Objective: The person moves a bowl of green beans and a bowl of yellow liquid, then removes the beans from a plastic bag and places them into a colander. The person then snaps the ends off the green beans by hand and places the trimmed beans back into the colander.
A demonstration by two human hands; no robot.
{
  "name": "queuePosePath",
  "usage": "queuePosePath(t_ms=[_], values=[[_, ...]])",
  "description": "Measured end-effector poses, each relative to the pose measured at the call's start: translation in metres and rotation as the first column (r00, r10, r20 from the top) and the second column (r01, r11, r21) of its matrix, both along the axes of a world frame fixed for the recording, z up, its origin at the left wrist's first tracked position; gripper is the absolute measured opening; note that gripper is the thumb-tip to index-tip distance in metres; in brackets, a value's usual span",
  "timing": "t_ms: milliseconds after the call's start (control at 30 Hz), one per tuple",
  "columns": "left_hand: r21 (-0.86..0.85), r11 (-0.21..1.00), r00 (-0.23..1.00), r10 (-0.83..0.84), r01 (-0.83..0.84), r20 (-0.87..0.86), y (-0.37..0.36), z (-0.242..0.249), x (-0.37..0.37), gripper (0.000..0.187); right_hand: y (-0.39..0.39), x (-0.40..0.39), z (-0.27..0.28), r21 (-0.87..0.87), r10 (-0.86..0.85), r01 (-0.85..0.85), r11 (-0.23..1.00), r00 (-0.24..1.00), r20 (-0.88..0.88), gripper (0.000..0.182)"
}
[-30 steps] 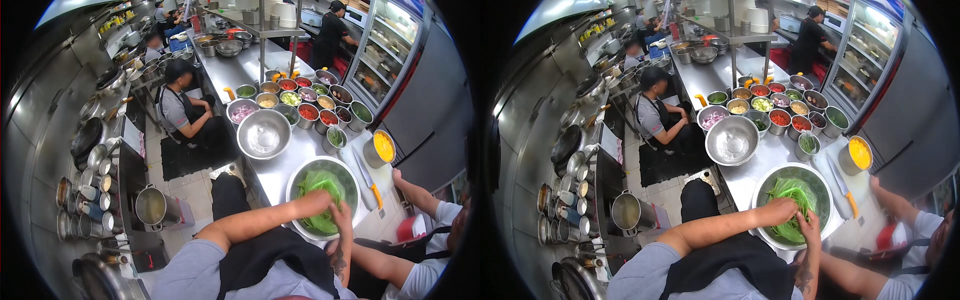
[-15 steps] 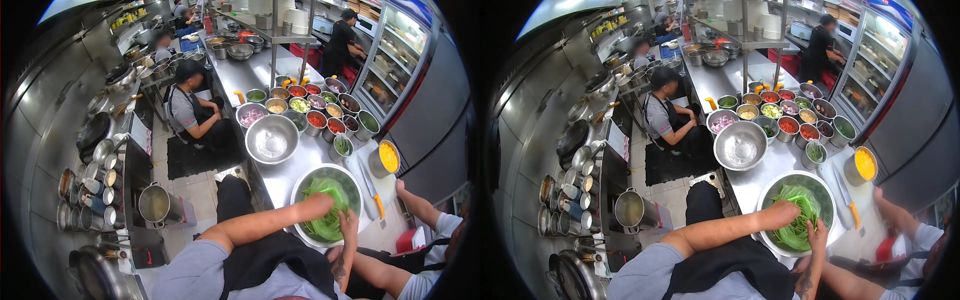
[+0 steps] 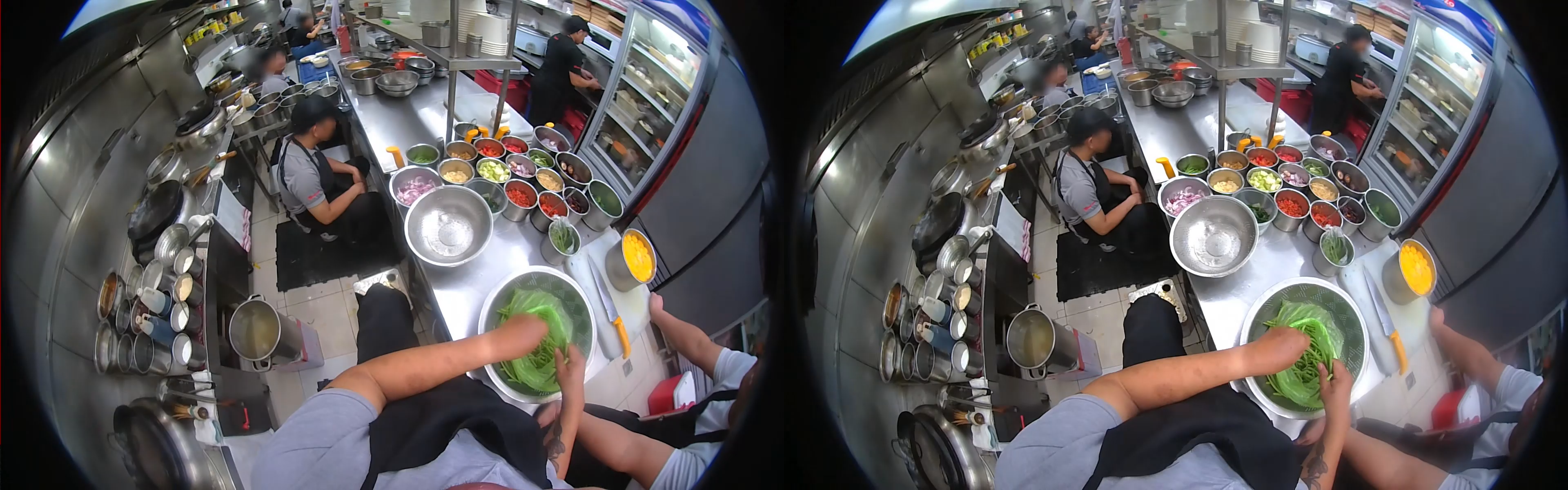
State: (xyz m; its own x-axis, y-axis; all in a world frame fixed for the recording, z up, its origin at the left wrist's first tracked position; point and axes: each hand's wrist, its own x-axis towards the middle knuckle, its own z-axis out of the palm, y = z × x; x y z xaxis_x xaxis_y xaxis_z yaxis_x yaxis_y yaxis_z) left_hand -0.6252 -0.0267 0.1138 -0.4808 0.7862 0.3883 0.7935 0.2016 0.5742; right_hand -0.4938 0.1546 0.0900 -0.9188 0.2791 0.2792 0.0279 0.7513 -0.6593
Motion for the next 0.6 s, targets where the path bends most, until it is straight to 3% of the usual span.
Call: queuePosePath(t_ms=[167,267,300,333,367,433,467,533,567,600], values=[[0.046,0.99,0.991,0.135,-0.135,-0.012,0.022,-0.043,-0.023,0.011,0.002,0.005,-0.002,0.048,-0.058,0.058,0.997,0.998,-0.002,0.014],[0.016,0.994,0.985,0.102,-0.105,0.14,0.034,-0.069,-0.03,0.012,0.01,0.008,-0.014,-0.065,-0.181,0.176,0.982,0.98,-0.085,0.015],[-0.018,0.996,0.988,0.085,-0.084,0.132,0.036,-0.071,-0.028,0.011,0.008,0.009,-0.008,-0.383,-0.231,0.214,0.899,0.973,0.0,0.015],[-0.051,0.997,0.99,0.066,-0.06,0.123,0.039,-0.073,-0.025,0.011,0.006,0.01,-0.003,-0.654,-0.253,0.252,0.714,0.963,0.096,0.015],[-0.046,0.997,0.99,0.059,-0.054,0.125,0.041,-0.076,-0.021,0.011,0.002,0.008,0.001,-0.65,-0.259,0.258,0.715,0.961,0.096,0.015],[0.217,0.962,0.985,0.146,-0.164,0.093,0.038,-0.066,-0.008,0.014,-0.006,0.004,0.005,-0.837,-0.265,0.16,0.523,0.964,0.019,0.014],[0.214,0.964,0.985,0.141,-0.158,0.094,0.039,-0.06,-0.006,0.014,-0.005,0.004,0.002,-0.838,-0.271,0.165,0.52,0.962,0.021,0.014],[0.444,0.883,0.982,-0.185,0.152,0.032,0.04,-0.051,-0.006,0.02,-0.006,0.002,-0.005,-0.896,-0.277,0.164,0.412,0.96,0.049,0.02],[0.443,0.884,0.982,-0.185,0.151,0.034,0.039,-0.046,-0.006,0.02,-0.006,0.002,-0.006,-0.897,-0.277,0.166,0.41,0.96,0.051,0.02],[0.325,0.919,0.934,-0.298,0.225,0.195,0.038,-0.042,-0.005,0.019,-0.009,0.0,-0.005,-0.92,-0.266,0.149,0.363,0.963,0.051,0.018]])
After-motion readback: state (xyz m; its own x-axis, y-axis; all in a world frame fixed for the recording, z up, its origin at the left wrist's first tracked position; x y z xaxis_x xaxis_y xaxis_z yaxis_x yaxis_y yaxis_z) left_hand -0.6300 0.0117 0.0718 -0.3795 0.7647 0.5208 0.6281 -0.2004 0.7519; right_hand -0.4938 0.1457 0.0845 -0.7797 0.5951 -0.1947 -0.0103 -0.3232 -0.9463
